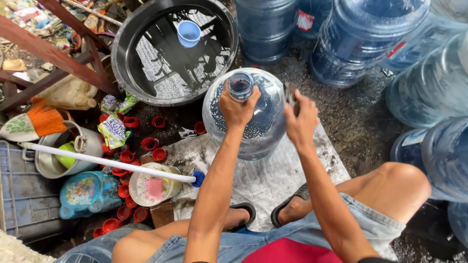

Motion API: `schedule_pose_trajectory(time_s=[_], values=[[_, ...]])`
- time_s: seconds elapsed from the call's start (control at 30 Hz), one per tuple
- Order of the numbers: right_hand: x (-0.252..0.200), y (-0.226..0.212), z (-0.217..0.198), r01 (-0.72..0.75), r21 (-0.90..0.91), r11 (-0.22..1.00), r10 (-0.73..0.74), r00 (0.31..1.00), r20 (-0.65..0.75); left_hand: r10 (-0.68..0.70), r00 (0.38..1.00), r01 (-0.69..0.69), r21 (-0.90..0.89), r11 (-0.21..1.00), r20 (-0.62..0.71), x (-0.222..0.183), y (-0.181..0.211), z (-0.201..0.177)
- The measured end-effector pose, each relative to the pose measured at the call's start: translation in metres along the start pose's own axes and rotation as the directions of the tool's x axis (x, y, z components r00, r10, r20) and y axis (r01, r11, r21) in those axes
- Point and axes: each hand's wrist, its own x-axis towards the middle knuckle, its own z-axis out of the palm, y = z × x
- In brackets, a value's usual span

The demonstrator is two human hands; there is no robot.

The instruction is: Manually scrubbing and rinsing the exterior of large plastic water jugs using a sponge and water hose.

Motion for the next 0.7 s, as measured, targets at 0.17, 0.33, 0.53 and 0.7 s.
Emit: schedule_pose_trajectory(time_s=[0.17,0.33,0.53,0.7], values=[[-0.021,-0.019,0.016,0.005,-0.008,1.0,-0.005,1.0,0.015,0.025,0.977,-0.011,0.068,0.998,-0.213,-0.009,0.002,0.008],[-0.025,-0.016,0.008,-0.037,0.033,0.999,0.034,0.996,0.082,0.076,0.976,-0.064,0.063,0.996,-0.205,-0.007,-0.008,0.011],[-0.022,-0.057,0.001,0.037,-0.032,0.999,-0.034,0.996,0.082,0.141,0.965,-0.13,0.061,0.99,-0.222,-0.004,0.003,0.008],[-0.01,-0.038,0.01,0.002,-0.029,1.0,0.001,0.994,0.112,0.094,0.988,-0.1,-0.045,0.994,-0.119,-0.007,0.008,-0.009]])
